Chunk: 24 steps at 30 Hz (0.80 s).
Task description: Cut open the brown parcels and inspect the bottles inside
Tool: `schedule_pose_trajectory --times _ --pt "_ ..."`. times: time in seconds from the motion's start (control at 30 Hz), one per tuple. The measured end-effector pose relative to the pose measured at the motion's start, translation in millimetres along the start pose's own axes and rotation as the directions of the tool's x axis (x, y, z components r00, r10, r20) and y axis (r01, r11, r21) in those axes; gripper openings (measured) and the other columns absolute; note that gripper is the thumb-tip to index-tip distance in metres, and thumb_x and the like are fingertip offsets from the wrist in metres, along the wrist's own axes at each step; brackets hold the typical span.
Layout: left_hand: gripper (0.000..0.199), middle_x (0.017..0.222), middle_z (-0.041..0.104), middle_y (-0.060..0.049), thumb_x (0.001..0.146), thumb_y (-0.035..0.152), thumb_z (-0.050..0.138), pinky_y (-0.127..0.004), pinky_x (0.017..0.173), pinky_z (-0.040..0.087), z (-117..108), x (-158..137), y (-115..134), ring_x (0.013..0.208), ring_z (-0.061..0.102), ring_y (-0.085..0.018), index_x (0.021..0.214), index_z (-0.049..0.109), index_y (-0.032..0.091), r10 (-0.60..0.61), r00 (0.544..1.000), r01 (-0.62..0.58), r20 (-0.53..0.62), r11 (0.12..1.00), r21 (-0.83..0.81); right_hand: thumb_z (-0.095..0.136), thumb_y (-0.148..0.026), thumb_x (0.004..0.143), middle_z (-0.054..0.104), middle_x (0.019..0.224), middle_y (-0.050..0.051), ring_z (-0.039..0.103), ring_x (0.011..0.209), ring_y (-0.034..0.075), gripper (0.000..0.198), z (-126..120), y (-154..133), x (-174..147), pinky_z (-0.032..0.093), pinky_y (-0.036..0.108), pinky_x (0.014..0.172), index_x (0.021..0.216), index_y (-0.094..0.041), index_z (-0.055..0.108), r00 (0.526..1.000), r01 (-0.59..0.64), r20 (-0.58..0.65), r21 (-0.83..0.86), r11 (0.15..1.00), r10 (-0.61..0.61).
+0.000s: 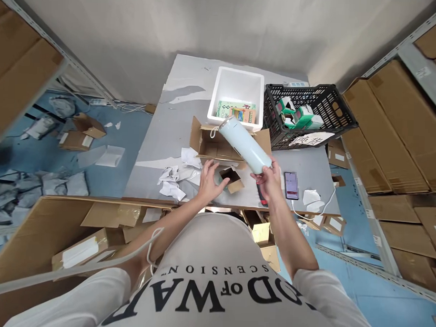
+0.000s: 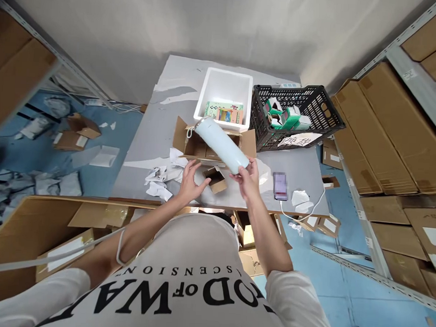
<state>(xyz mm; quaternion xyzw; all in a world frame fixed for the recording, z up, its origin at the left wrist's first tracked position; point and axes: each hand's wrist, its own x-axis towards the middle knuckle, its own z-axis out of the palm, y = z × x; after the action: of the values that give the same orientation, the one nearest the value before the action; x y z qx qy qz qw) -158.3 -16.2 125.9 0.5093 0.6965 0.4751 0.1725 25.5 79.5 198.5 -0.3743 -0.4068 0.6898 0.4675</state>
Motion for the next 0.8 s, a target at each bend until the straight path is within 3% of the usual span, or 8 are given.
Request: schedule_pose_trajectory --times 0.07,0.13,0.27,0.4,0.57,0.63,0.7,0.8 --pt "0.059 0.142 0.045 -0.016 0.079 0.043 0.071 -0.052 0.115 0.030 -3.9 0.8 12.6 0.138 0.039 -0.033 0.130 0.053 0.020 0.083 0.997 -0.082 -0.003 0.988 -0.132 0.077 -0.039 0.067 0.061 0.092 -0.007 0.057 0.062 0.007 0.045 12.2 21.5 -9.7 0.061 0.028 0.065 0.103 -0.031 0.050 0.996 -0.084 0.021 0.177 0.981 0.082" --pt "0.067 0.142 0.048 -0.015 0.077 0.044 0.073 -0.050 0.114 0.033 -4.1 2.6 24.6 0.136 0.043 -0.031 0.136 0.049 0.022 0.127 0.988 -0.093 0.083 0.939 -0.332 0.077 -0.042 0.068 0.063 0.087 -0.007 0.058 0.061 0.008 0.045 24.3 37.4 -19.6 0.061 0.029 0.068 0.102 -0.030 0.050 0.989 -0.145 0.057 0.299 0.943 0.134" --pt "0.090 0.142 0.051 -0.018 0.069 0.045 0.081 -0.045 0.108 0.042 4.0 2.9 36.9 0.131 0.051 -0.030 0.144 0.037 0.020 0.066 0.971 0.107 0.231 0.743 -0.661 0.076 -0.045 0.071 0.067 0.093 -0.003 0.064 0.076 0.013 0.042 39.1 57.7 -34.9 0.060 0.029 0.071 0.100 -0.029 0.051 0.976 -0.217 0.104 0.399 0.891 0.191" --pt "0.098 0.135 0.057 -0.016 0.057 0.038 0.089 -0.041 0.103 0.046 8.3 -2.1 35.7 0.125 0.055 -0.028 0.140 0.039 0.022 -0.095 0.972 0.221 0.214 0.672 -0.707 0.076 -0.044 0.072 0.067 0.100 -0.001 0.065 0.088 0.015 0.040 39.9 68.5 -42.3 0.059 0.032 0.078 0.101 -0.030 0.053 0.960 -0.267 0.190 0.400 0.877 0.206" --pt "0.090 0.129 0.060 -0.014 0.057 0.035 0.089 -0.041 0.104 0.046 5.0 -3.8 35.9 0.121 0.057 -0.025 0.134 0.044 0.022 -0.114 0.983 0.181 0.142 0.669 -0.721 0.075 -0.048 0.074 0.066 0.106 0.000 0.064 0.090 0.016 0.041 27.0 68.8 -38.2 0.057 0.034 0.079 0.104 -0.030 0.054 0.939 -0.289 0.266 0.264 0.920 0.219" --pt "0.087 0.130 0.058 -0.014 0.059 0.036 0.088 -0.041 0.103 0.048 4.0 -3.9 36.6 0.122 0.057 -0.026 0.133 0.044 0.023 -0.125 0.984 0.176 0.124 0.663 -0.727 0.077 -0.050 0.071 0.063 0.114 0.002 0.063 0.091 0.017 0.047 18.7 56.9 -27.5 0.057 0.035 0.081 0.108 -0.030 0.056 0.940 -0.235 0.276 0.091 0.968 0.202" --pt "0.087 0.131 0.057 -0.014 0.060 0.037 0.088 -0.041 0.099 0.050 4.2 -5.5 36.1 0.120 0.058 -0.026 0.134 0.044 0.023 -0.146 0.981 0.191 0.126 0.661 -0.726 0.081 -0.051 0.066 0.058 0.126 0.005 0.061 0.095 0.018 0.058 12.3 34.9 -10.1 0.056 0.036 0.084 0.115 -0.030 0.057 0.962 -0.085 0.251 -0.103 0.991 0.109" --pt "0.089 0.128 0.057 -0.013 0.058 0.038 0.088 -0.039 0.093 0.054 7.7 -11.5 33.3 0.116 0.060 -0.026 0.134 0.045 0.023 -0.149 0.983 0.183 0.111 0.690 -0.700 0.079 -0.059 0.065 0.051 0.137 0.007 0.058 0.103 0.021 0.074 12.5 -8.5 22.6 0.055 0.039 0.087 0.129 -0.033 0.050 0.969 0.167 0.228 -0.303 0.938 -0.098"
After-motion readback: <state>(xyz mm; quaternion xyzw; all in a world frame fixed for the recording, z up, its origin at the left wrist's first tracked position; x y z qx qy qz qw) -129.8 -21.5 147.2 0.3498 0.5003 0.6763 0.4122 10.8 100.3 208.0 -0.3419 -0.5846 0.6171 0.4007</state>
